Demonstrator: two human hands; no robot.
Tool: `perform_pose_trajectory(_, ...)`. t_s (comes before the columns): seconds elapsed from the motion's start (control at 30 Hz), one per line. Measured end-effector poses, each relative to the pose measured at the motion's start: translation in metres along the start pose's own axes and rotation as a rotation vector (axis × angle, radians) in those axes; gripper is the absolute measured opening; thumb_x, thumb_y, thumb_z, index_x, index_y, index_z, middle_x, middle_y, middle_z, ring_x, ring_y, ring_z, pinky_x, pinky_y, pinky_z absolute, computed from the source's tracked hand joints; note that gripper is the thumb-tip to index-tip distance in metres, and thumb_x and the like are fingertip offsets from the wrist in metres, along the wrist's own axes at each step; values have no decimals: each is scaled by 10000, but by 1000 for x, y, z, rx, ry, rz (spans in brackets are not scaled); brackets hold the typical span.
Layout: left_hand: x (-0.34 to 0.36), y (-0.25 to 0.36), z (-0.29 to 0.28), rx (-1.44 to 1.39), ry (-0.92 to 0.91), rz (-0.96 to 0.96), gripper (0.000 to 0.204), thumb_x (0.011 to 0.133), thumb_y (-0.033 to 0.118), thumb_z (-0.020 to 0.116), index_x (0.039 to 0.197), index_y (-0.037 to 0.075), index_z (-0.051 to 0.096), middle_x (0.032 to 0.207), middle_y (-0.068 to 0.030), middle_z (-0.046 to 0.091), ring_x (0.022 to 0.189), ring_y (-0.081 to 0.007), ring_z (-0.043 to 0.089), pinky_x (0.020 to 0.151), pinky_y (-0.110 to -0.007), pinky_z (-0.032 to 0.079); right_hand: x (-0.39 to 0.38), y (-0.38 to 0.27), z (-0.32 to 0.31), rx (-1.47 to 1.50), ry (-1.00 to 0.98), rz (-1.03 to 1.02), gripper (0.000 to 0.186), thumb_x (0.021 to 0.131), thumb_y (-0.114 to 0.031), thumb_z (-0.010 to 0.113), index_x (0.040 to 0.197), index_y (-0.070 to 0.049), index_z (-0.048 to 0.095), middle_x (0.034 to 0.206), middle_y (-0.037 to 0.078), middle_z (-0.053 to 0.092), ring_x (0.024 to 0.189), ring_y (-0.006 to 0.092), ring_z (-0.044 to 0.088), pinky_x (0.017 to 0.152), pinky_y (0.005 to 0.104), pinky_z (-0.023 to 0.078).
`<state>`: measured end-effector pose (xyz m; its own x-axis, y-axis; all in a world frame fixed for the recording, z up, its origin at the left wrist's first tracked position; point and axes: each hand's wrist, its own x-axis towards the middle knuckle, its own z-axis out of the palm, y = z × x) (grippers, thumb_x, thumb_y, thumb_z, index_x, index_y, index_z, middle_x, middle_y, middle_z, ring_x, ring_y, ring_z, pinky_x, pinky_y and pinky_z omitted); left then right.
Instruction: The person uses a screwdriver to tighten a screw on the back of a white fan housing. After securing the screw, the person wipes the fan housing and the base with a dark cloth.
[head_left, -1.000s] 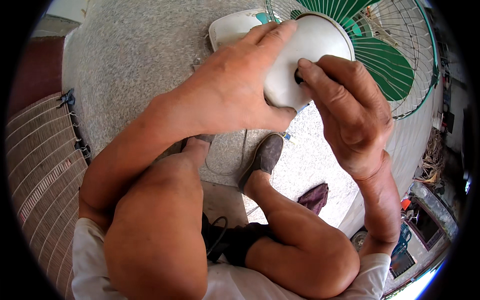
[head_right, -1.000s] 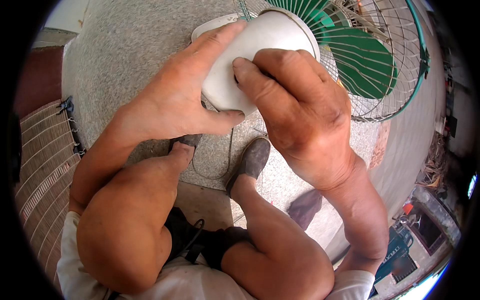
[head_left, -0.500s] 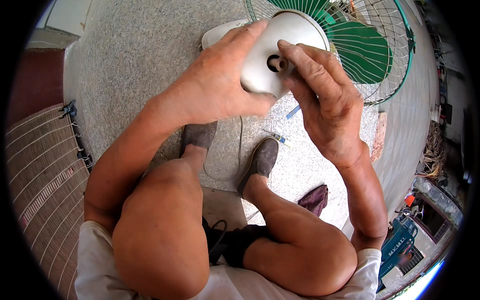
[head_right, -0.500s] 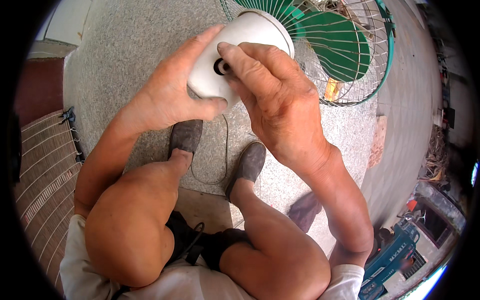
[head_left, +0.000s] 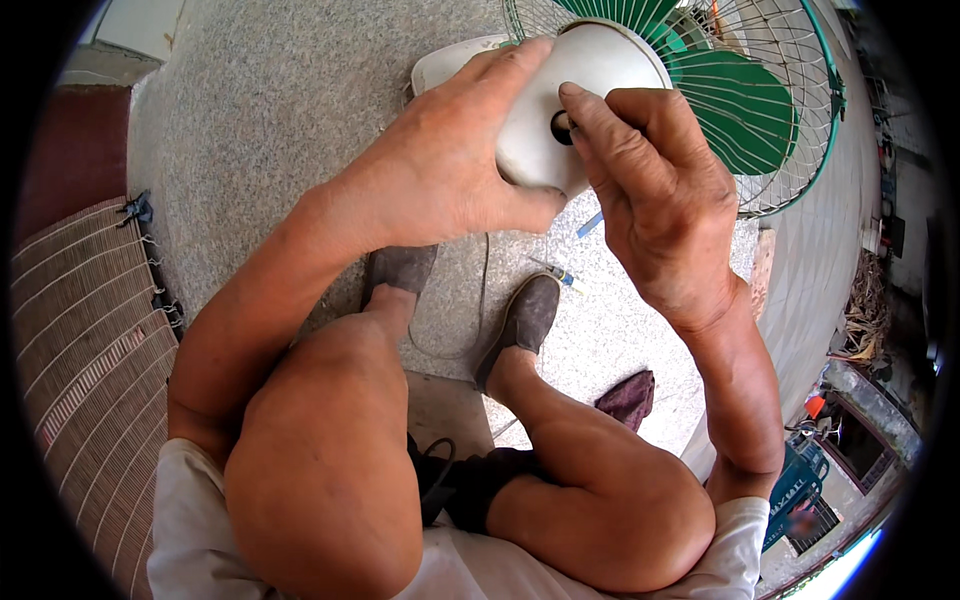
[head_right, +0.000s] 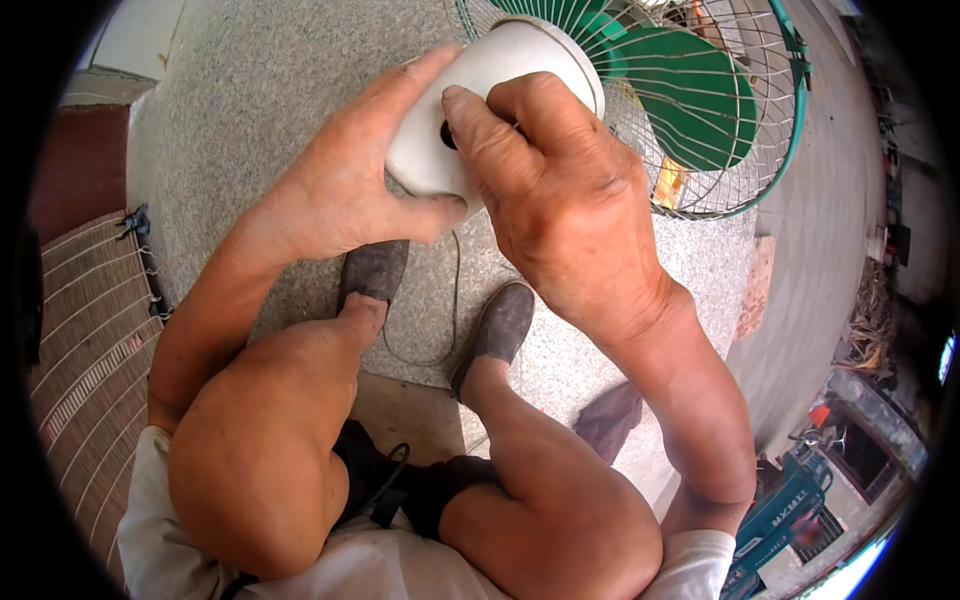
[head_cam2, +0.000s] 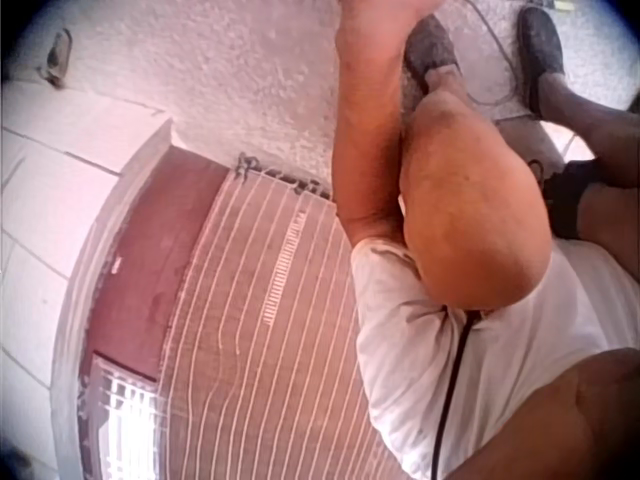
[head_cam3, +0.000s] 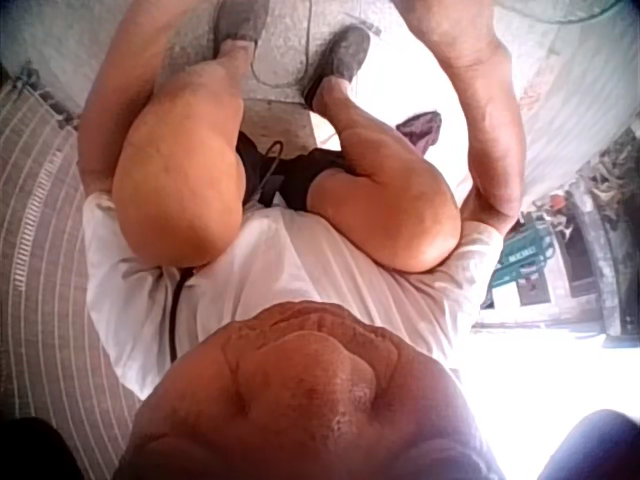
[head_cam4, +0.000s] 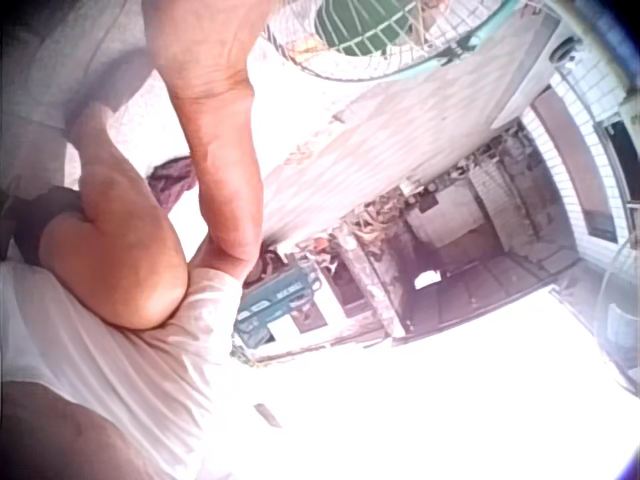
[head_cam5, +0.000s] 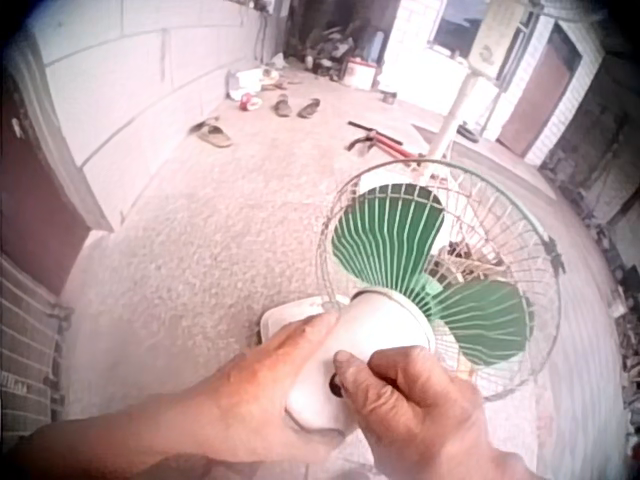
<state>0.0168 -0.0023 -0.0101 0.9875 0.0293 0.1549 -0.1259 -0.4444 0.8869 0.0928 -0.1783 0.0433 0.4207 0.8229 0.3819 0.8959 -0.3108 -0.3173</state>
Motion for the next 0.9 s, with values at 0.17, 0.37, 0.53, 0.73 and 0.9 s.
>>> perform_pose_trajectory(0.17,0,2,0,8,-23,-12,963,649,155,824,1473,16,344,1348,-230,493,1247,-344,510,1034,-397,427,3,4,-5,0,-50,-54,333,784,24,729,1107,-53,702,932,79,603,790,208,644,657,302,544)
perform_pose_trajectory(0.37,-3,3,0,17,-39,-26,994,639,168,831,1483,23,325,1399,-233,456,1296,-364,464,1069,-401,399,7,11,-10,-52,-92,-290,419,660,55,715,1073,-21,702,941,89,610,786,222,652,667,312,560)
perform_pose_trajectory(0.53,-2,3,3,58,-42,-19,999,640,171,831,1484,23,318,1386,-233,461,1285,-369,472,1060,-408,407,8,14,-8,-66,-81,-275,391,664,48,725,1049,-15,703,915,91,619,748,228,658,638,315,561)
perform_pose_trajectory(0.73,-5,3,6,44,-33,-38,981,650,163,821,1480,19,319,1366,-230,472,1258,-360,495,1039,-409,426,0,-3,-2,-36,-38,-14,246,782,-13,752,1024,-18,710,871,99,643,723,230,661,637,306,554)
perform_pose_trajectory(0.9,-9,1,6,51,-13,6,974,657,164,824,1476,5,321,1358,-228,476,1249,-362,501,1024,-406,438,0,-15,-4,96,-52,243,242,812,-43,753,1052,-26,724,885,85,658,760,186,662,688,279,542)
